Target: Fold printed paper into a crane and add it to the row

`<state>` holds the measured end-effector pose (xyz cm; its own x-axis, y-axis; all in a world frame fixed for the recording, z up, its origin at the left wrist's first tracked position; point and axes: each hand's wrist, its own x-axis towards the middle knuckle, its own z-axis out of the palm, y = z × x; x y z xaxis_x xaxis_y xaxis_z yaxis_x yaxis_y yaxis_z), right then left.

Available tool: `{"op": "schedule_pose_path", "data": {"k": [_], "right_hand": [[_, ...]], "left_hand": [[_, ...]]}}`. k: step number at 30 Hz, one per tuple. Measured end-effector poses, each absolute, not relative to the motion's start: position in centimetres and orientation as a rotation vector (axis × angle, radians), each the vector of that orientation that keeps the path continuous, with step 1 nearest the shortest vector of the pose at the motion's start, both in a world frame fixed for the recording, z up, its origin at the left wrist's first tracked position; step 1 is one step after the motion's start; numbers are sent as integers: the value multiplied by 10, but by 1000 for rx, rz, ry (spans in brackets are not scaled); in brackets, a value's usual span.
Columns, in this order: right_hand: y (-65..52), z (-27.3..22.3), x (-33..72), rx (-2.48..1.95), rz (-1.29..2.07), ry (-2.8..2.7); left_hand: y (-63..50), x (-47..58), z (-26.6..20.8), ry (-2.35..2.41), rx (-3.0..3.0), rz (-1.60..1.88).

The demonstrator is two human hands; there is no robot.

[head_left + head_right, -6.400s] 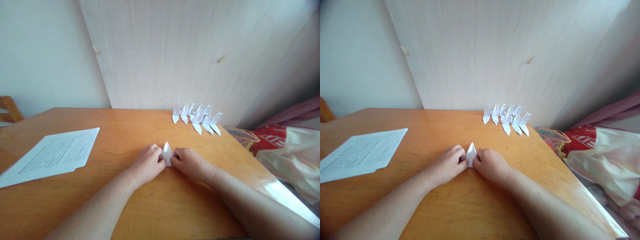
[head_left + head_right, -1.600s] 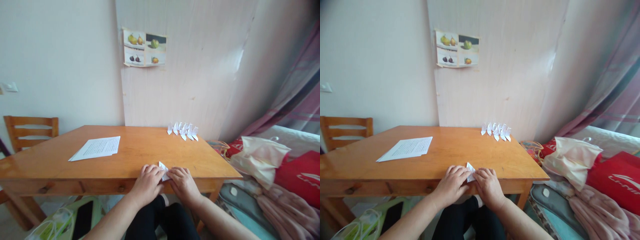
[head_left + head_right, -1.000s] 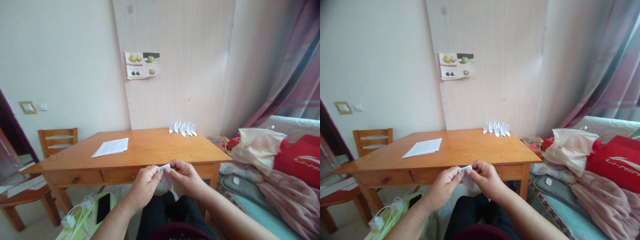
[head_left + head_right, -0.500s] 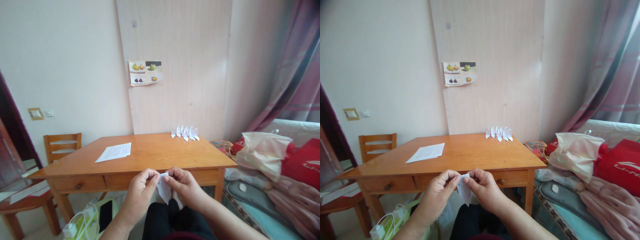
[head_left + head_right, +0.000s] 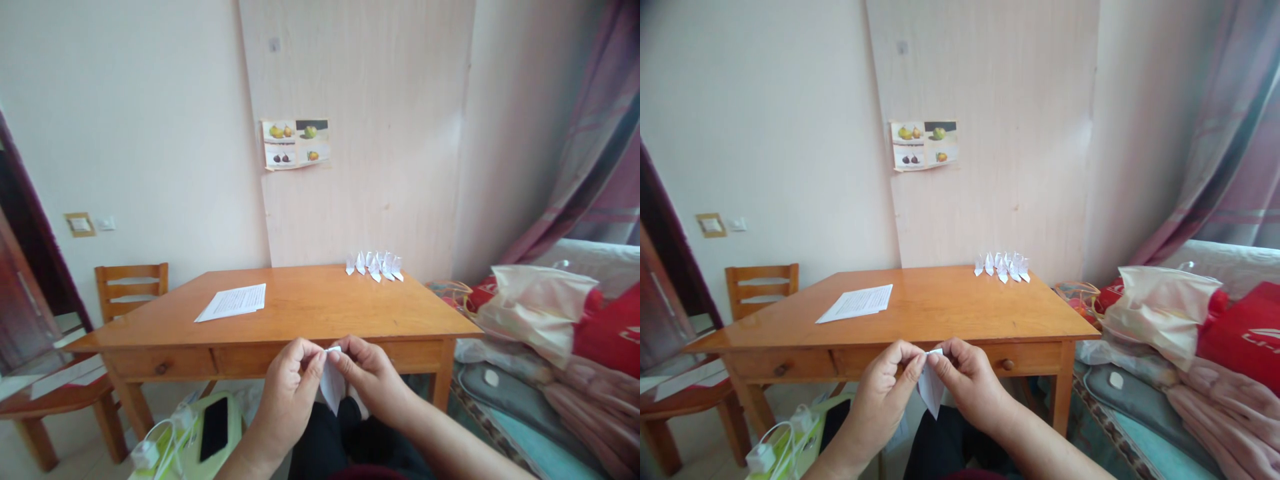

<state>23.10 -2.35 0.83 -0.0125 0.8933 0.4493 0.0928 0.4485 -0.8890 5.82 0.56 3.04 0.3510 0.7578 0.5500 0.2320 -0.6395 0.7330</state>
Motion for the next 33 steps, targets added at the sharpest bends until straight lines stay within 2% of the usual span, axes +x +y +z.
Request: {"op": "schedule_pose_path", "data": {"k": [4,16,25,33], "right_hand": [[-26,6,233,-933,742,-1458],[-25,6,238,-831,930,-1339],[-22,0,234,-824,1059,-1233],[-23,-9,236,-892,920,-1300]], "left_hand": [[6,62,28,839,2066,1247],[6,62,33,648,1709,966],[13,65,23,683,1671,1065],[17,66,17,710,1718,1127]]}}
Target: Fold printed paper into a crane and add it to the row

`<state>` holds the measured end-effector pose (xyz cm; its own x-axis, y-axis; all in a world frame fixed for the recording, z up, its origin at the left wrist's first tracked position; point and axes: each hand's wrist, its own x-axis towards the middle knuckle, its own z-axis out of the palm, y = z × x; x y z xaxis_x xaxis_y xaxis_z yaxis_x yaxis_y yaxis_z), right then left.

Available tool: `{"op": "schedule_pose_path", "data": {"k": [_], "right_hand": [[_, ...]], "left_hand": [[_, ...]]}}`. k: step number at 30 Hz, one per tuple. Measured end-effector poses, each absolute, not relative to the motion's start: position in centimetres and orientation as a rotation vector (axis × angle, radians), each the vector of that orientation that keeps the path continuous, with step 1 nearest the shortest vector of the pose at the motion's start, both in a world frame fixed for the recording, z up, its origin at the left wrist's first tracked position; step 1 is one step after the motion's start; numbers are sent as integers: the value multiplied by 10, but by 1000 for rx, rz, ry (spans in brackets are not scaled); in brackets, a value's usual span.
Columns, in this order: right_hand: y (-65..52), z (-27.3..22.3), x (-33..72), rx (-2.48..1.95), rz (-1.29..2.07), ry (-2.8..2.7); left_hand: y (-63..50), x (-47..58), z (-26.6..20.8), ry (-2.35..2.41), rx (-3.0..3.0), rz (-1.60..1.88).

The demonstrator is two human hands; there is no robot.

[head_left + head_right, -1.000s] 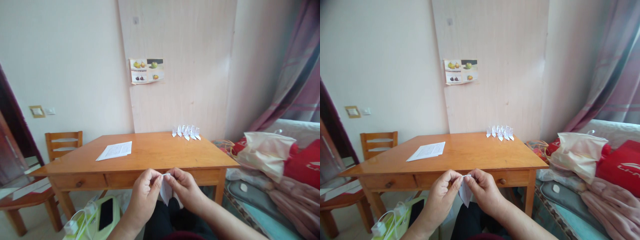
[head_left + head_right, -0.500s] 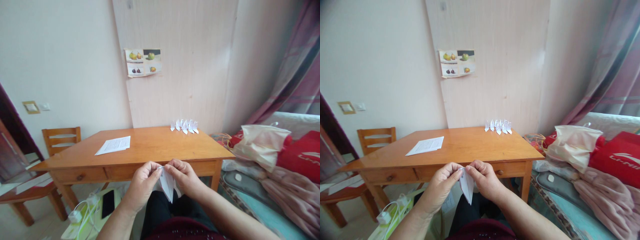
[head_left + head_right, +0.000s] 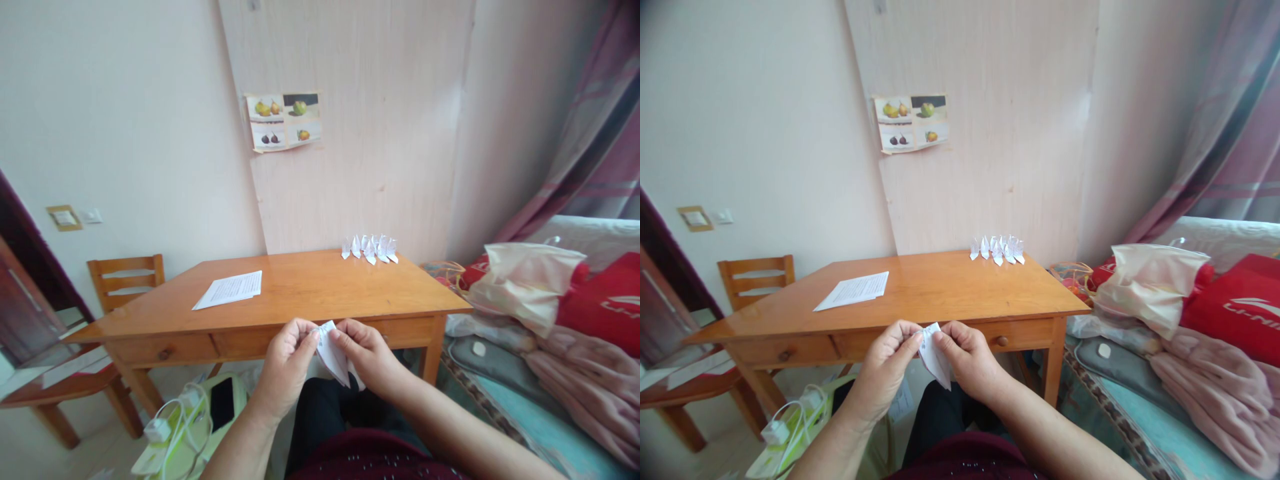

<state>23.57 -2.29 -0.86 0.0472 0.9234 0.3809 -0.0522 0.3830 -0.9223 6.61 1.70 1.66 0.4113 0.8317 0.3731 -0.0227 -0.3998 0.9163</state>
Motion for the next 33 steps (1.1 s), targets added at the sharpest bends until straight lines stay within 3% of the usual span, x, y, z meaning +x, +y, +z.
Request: {"op": "schedule_pose_path", "data": {"k": [7,16,28,33], "right_hand": [[-28,-2,239,-875,986,-1435],[-21,-4,239,-852,1091,-1361],[-24,-6,243,-1011,822,-1533],[-17,-6,244,-955,957,-1410]], "left_hand": [[17,63,21,701,1792,971],[19,62,22,806,1942,1059],[20,65,21,785,1851,1086],[23,68,15,769,1723,1134]]}}
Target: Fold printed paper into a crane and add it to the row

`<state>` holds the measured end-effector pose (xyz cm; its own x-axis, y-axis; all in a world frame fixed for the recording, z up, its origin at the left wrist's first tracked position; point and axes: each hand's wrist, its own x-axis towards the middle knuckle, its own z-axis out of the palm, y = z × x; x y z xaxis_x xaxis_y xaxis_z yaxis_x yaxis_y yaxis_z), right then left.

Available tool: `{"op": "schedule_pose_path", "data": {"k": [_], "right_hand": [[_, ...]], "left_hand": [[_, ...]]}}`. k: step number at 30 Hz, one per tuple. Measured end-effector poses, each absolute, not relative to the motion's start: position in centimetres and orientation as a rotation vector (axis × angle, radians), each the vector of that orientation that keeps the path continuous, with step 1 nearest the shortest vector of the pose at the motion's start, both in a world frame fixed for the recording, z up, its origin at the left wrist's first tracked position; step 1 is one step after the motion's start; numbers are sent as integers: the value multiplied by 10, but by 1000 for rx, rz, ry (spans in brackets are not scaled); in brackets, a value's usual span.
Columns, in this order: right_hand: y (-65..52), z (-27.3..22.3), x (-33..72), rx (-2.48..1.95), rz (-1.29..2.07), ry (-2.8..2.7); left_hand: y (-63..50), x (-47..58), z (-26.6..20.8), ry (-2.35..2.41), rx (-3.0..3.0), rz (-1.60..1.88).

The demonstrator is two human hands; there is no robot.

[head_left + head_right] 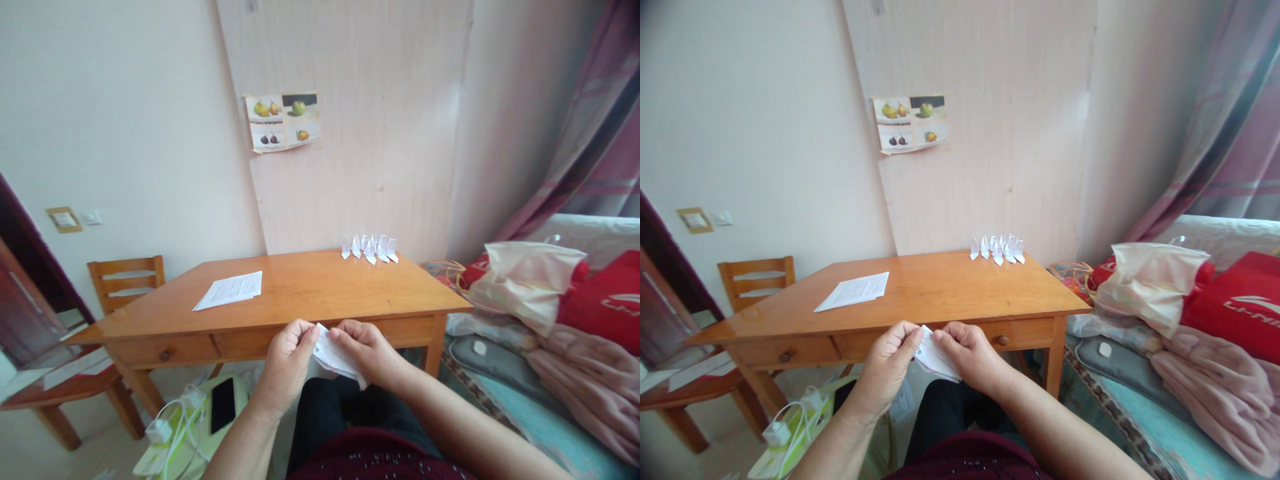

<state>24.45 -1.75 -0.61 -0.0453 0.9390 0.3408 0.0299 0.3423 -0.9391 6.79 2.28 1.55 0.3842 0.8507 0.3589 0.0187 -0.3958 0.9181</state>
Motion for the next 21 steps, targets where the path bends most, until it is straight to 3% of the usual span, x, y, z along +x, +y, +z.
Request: {"op": "schedule_pose_path", "data": {"k": [8,13,21], "right_hand": [[-15,-26,234,-965,987,-1294],[-18,-22,212,-823,1078,-1382],[-17,-8,205,-957,1013,-1065]], "left_hand": [[33,77,10,834,1387,1449],[32,85,7,868,1375,1506],[30,88,2,837,1405,1515]]}}
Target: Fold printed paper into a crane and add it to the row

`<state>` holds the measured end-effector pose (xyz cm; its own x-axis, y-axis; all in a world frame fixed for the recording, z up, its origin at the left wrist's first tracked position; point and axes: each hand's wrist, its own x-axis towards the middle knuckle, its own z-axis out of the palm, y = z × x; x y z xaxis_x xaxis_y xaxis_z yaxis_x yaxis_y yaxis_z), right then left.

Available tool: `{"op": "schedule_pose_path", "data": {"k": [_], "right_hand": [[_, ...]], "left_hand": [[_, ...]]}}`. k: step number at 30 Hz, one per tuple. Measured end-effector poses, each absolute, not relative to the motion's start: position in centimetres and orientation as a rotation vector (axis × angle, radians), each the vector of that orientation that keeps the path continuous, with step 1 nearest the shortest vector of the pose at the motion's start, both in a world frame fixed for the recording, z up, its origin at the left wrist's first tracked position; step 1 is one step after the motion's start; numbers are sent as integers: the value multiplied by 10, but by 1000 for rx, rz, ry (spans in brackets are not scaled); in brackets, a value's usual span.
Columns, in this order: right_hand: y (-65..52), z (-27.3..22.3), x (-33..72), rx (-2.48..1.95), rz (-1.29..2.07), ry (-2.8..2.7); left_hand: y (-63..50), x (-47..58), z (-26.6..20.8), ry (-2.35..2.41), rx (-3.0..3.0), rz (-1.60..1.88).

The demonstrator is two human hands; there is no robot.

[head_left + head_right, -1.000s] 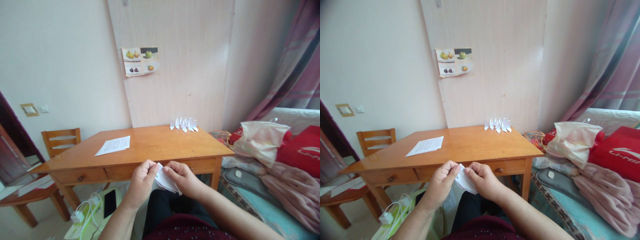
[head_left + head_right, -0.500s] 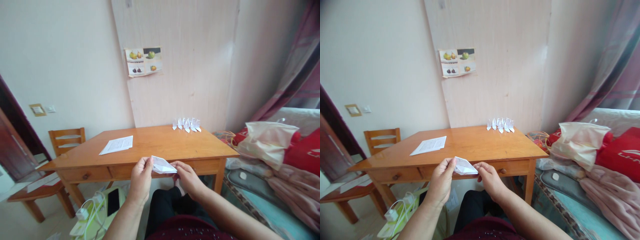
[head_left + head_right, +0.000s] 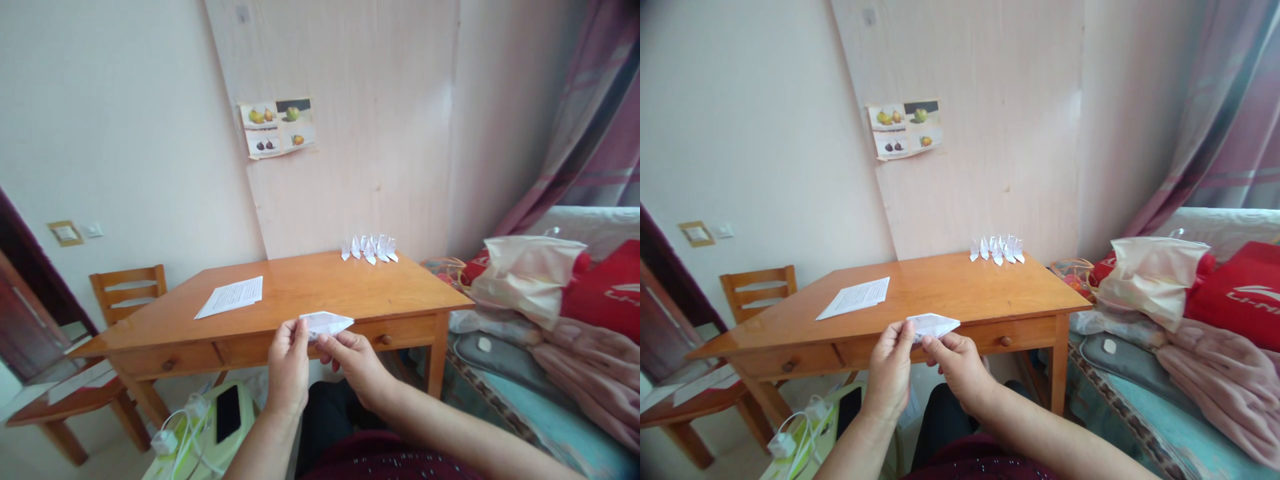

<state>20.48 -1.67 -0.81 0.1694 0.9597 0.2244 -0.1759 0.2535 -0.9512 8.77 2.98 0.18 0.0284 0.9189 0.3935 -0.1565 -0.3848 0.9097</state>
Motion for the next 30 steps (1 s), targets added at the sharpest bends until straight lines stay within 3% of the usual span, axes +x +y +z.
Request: {"op": "schedule_pose_path", "data": {"k": [14,30], "right_hand": [[-8,0,234,-790,1008,-1065],[-8,5,241,-888,755,-1225]], "left_hand": [[17,88,5,599,1208,1080],[17,86,0,604,1343,1064]]}}
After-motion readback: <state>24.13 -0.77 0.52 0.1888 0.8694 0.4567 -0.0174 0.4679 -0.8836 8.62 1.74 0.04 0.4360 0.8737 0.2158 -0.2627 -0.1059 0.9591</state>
